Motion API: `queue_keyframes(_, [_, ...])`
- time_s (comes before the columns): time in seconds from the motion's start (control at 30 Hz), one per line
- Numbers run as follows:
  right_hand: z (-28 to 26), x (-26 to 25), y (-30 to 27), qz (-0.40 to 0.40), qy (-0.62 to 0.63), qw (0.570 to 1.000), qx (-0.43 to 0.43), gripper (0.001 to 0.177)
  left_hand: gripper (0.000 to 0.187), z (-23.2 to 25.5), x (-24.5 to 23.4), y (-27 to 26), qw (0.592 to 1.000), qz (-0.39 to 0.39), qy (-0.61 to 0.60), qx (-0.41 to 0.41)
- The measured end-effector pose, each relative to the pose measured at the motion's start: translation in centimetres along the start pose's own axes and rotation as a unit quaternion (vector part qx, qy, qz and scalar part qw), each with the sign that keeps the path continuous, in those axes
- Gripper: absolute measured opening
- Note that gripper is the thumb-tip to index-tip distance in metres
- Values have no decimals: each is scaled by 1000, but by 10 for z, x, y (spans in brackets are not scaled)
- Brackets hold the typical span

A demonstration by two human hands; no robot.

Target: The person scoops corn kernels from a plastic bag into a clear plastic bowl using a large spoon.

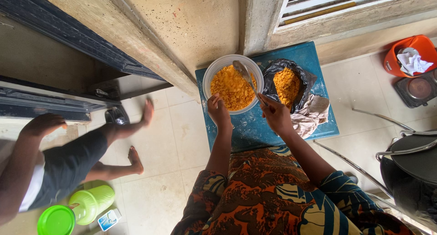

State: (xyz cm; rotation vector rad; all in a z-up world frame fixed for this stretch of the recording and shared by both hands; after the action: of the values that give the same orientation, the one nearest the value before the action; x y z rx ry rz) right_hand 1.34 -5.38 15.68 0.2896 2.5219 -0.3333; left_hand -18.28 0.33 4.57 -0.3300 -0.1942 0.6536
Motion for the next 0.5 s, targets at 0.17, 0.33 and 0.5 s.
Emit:
queue_keyframes(0.17, [-16, -3, -9, 4, -19, 998, -63, 43, 35, -4, -5, 2, 1000, 3, -6, -3])
queue_keyframes(0.33, [-20, 12, -12, -104, -74, 992, -21, 43, 33, -12, -6, 4, 1000, 3, 7, 15])
queue_keyframes(0.5, [-12, 27, -2, -127, -80, 988, 13, 44, 34, -11, -6, 4, 1000, -4, 6, -7])
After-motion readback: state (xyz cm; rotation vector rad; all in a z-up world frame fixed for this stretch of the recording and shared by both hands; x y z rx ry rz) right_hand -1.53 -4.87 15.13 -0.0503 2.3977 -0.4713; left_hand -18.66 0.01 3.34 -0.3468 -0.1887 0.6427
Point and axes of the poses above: each hand's wrist, its own y-axis towards the middle knuckle, its own x-axis out of the palm, z = x × y, the point moved 2 cm from there along y, towards the middle knuckle, and after that the axes turned 9 degrees about z, right-handed, at the moved point
